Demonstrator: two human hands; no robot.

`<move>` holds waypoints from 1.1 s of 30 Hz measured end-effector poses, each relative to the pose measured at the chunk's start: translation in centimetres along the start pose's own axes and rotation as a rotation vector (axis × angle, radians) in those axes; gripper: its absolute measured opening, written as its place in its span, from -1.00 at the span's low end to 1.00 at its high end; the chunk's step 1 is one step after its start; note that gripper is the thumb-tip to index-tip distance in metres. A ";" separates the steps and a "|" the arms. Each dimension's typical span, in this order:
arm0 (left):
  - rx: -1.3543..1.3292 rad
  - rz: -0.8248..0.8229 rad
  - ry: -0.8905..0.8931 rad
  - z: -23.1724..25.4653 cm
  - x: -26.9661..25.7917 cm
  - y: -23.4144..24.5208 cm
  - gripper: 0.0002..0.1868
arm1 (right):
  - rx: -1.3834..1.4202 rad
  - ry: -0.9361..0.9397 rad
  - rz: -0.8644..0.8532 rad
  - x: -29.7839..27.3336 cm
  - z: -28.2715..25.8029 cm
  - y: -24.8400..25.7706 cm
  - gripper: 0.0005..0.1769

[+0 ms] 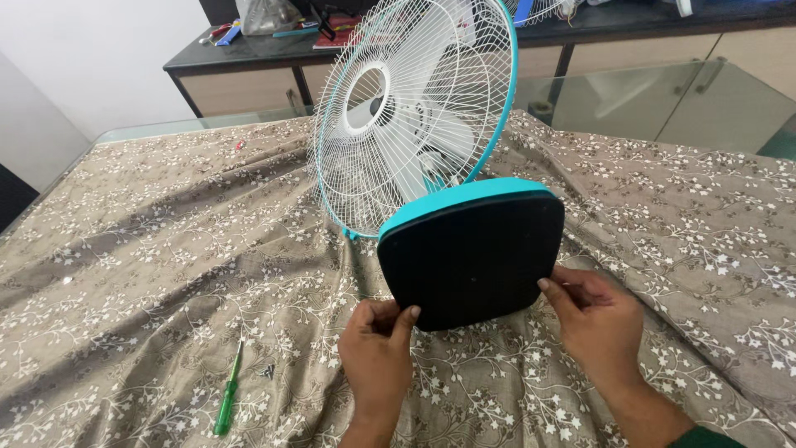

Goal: The person reassembles an electric fan by connecting internal wires, placing the black back cover onto the blue base, and securing it with screws using a green screwdriver. The fan remains on a patterned tablecloth throughout.

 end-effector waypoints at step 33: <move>-0.051 -0.090 -0.068 -2.9 0.0 -2.0 -0.56 | -0.249 -0.161 -0.298 -0.3 6.6 -3.9 -0.66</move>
Point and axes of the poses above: each hand's wrist, its own x-axis towards the middle knuckle, its own y-axis out of the back of the hand, z = x × y, the point moved 8 cm from there along x, towards the middle knuckle, and after that the axes turned 11 degrees about -x, right-handed, at the moved point
